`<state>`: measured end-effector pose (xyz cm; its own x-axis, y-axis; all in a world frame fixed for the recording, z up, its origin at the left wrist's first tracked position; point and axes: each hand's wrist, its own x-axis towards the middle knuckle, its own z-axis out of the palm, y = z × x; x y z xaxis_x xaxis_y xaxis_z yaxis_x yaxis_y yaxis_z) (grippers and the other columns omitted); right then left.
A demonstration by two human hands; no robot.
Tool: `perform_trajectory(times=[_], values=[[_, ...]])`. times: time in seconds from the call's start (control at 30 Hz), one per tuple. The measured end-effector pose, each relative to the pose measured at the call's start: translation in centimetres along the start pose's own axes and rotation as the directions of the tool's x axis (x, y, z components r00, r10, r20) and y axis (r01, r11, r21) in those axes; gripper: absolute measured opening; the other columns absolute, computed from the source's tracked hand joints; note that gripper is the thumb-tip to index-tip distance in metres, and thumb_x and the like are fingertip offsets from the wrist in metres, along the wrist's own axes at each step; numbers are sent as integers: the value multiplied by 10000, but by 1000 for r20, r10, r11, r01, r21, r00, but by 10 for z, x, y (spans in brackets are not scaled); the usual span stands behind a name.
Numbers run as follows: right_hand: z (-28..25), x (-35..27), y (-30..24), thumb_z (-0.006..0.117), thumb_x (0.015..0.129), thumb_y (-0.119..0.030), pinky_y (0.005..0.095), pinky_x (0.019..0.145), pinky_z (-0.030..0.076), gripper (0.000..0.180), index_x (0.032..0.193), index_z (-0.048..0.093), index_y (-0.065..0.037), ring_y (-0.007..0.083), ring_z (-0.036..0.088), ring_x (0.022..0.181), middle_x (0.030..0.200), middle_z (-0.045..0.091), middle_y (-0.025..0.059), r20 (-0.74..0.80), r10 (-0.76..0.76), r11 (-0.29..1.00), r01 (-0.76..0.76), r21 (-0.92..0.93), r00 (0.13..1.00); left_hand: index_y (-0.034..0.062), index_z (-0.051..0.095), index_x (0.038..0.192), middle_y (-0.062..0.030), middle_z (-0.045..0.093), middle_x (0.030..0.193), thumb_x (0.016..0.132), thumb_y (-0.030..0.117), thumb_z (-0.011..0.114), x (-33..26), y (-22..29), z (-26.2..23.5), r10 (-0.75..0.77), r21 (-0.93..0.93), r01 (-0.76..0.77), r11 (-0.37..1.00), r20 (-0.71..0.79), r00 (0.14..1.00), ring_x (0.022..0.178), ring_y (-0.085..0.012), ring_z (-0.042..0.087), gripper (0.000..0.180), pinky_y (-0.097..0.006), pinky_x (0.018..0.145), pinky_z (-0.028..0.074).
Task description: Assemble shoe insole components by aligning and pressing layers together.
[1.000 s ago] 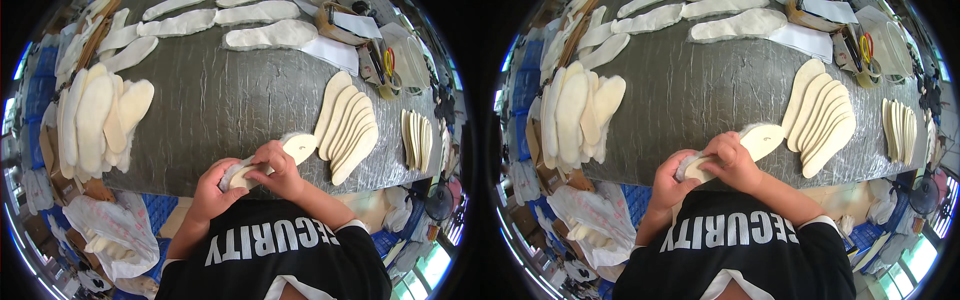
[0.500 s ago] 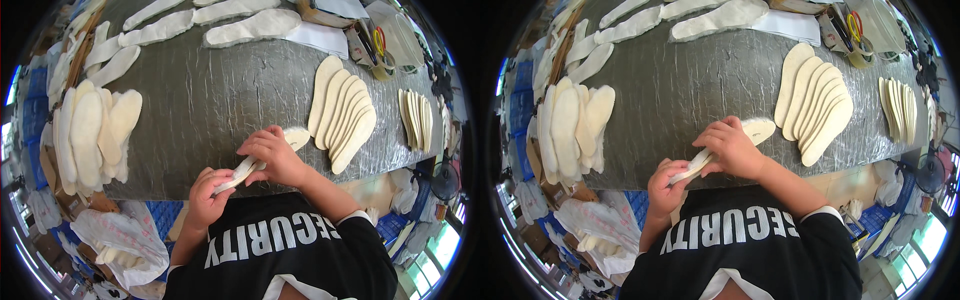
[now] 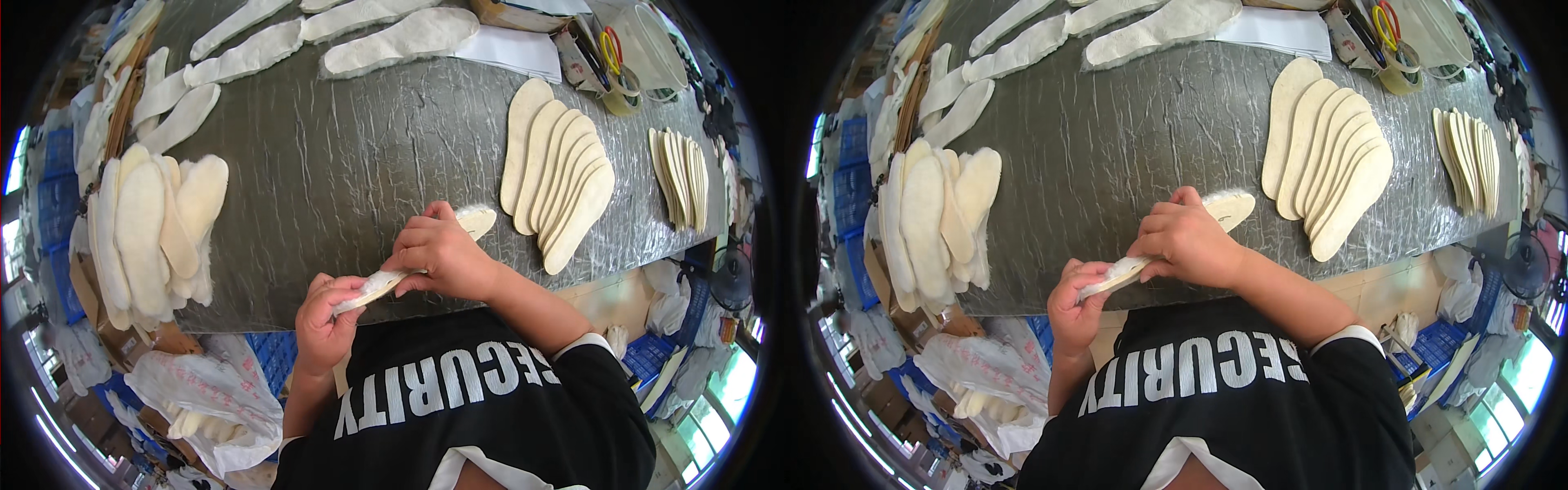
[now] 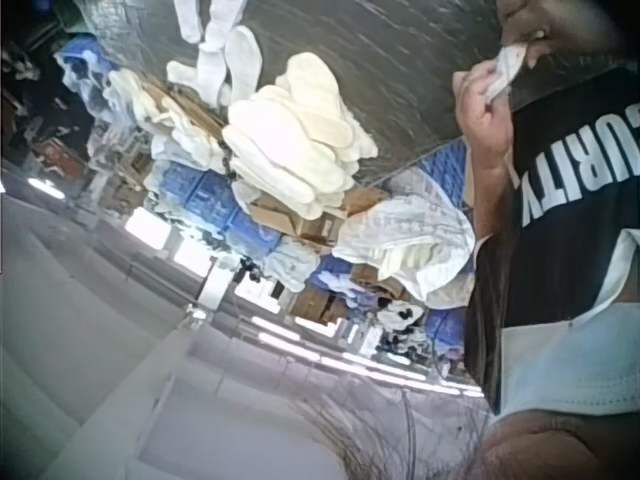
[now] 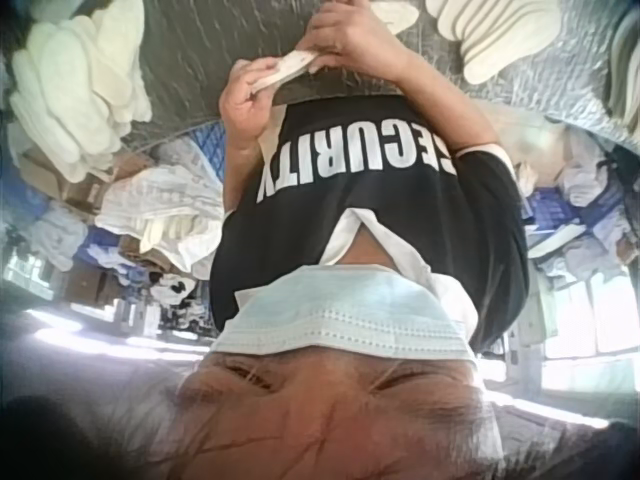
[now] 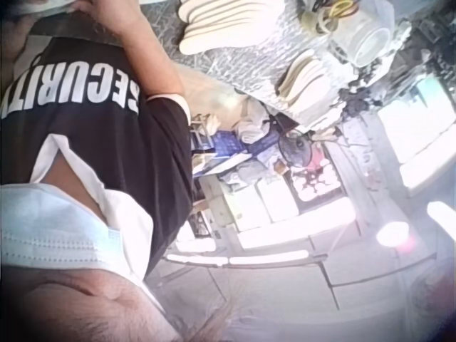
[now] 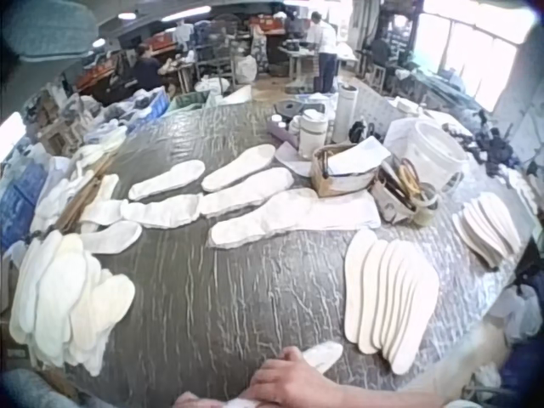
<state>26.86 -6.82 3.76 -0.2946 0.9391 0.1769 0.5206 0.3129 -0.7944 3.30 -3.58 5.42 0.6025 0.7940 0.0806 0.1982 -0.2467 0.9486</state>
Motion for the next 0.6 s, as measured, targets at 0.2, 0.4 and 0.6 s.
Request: perform_trajectory(times=[0.2, 0.4, 0.6], values=[[1, 5, -10, 764, 712, -224, 393, 844, 358, 163, 771, 652, -122, 188, 559, 813, 784, 565, -10, 12, 15, 999, -16, 44, 1000, -5, 615, 1005, -119, 681, 1003, 854, 68, 671, -6, -3, -1, -318, -204, 305, 930, -32, 948, 844, -182, 589, 177, -286, 761, 481], [-9, 11, 4, 615, 914, -181, 259, 639, 407, 171, 806, 612, -47, 82, 511, 733, 798, 552, -4, 556, 337, 566, -636, 525, 760, -17, 449, 1311, -148, 564, 1246, 828, 320, 747, 5, -2, -2, -441, -768, 265, 583, -26, 897, 1112, -191, 539, 660, -322, 945, 433], [10, 2, 18, 550, 956, -226, 276, 669, 496, 230, 995, 645, -21, 106, 604, 760, 881, 646, 27, 736, 372, -74, -773, 630, 565, 80, 541, 1197, -160, 475, 1364, 550, 346, 893, 18, 23, -10, 228, 381, -234, 895, 61, 972, 1274, -336, 403, 784, -458, 1035, 351]])
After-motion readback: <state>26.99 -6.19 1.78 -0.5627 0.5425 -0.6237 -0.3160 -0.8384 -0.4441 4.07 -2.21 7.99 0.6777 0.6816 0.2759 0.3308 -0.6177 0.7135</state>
